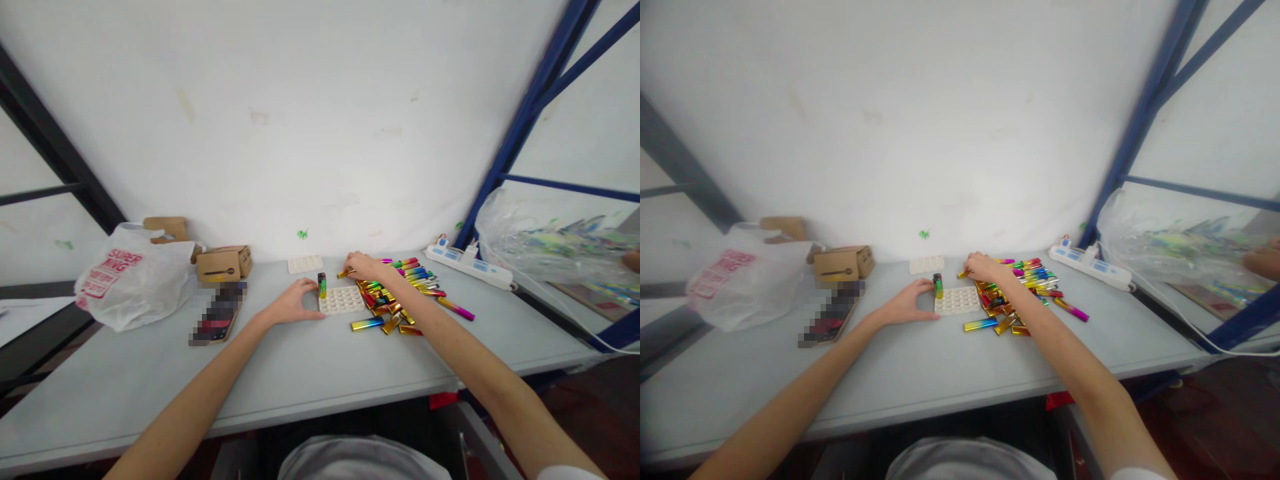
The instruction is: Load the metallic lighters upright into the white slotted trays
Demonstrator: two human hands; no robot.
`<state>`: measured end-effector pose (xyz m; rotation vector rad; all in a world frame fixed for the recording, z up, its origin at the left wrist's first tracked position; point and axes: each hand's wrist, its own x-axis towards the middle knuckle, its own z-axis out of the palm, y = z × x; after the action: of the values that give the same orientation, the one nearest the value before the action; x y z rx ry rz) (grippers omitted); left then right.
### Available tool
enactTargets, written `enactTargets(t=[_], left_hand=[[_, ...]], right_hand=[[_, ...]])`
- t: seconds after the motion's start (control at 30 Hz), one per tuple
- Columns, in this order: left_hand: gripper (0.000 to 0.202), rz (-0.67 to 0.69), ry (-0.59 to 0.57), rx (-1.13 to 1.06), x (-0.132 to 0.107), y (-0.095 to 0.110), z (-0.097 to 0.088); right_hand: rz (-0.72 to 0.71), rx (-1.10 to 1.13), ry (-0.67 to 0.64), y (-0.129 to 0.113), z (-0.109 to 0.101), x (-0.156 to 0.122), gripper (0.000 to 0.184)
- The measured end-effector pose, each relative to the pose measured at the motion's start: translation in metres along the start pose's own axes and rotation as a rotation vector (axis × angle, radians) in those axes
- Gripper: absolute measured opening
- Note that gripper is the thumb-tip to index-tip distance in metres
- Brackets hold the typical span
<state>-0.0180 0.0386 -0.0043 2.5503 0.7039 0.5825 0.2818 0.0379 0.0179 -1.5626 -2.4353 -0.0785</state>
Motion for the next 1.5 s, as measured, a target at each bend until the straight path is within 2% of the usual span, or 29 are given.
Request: enactTargets(t=[0.07,0.13,0.3,0.4,0.53,0.67,0.8,0.93,1.03,1.13,1.27,1.4,1.5], left_hand=[[0.069,0.006,0.005,0.003,0.0,-0.001,0.001],[0.069,0.008,0.008,0.002,0.0,-0.001,0.001],[0.07,0.005,0.007,0.001,0.0,0.001,0.001],[0.068,0.011,0.003,0.001,0.0,0.001,0.001],[0.069,0.009,0.002,-0.001,0.0,0.002,0.0],[0.07,-0.005,-0.004,-0.005,-0.001,0.004,-0.002],[0.071,-0.01,-0.017,-0.003,-0.002,0.006,-0.003],[0.07,-0.009,-0.022,-0.002,-0.002,0.004,-0.003],[0.071,-0.006,-0.018,-0.007,-0.001,0.003,-0.002],[0.07,-0.007,-0.025,-0.008,-0.001,0.003,-0.002],[0.071,-0.014,-0.034,-0.002,0.0,0.004,-0.002],[0.071,-0.012,-0.041,0.003,0.0,0.004,-0.003],[0.07,-0.005,-0.04,0.001,-0.001,0.004,-0.003]], right_hand=[[-0.021,0.014,0.013,-0.006,-0.004,-0.002,0.012],[-0.008,0.15,0.101,-0.013,-0.01,-0.006,0.022],[0.114,0.518,0.396,-0.039,-0.022,-0.023,0.039],[0.229,0.764,0.493,-0.052,-0.017,-0.032,0.042],[0.354,1.089,0.51,-0.061,-0.004,-0.039,0.049],[0.328,1.242,0.475,-0.071,0.0,-0.044,0.051],[0.257,1.454,0.345,-0.086,-0.003,-0.046,0.046],[0.319,1.473,0.288,-0.093,-0.002,-0.044,0.047],[0.4,1.463,0.249,-0.093,0.001,-0.041,0.057],[0.484,1.434,0.287,-0.092,0.003,-0.04,0.059],[0.588,1.392,0.341,-0.093,0.003,-0.039,0.049],[0.575,1.345,0.363,-0.095,0.003,-0.041,0.042],[0.536,1.288,0.337,-0.094,0.005,-0.041,0.044]])
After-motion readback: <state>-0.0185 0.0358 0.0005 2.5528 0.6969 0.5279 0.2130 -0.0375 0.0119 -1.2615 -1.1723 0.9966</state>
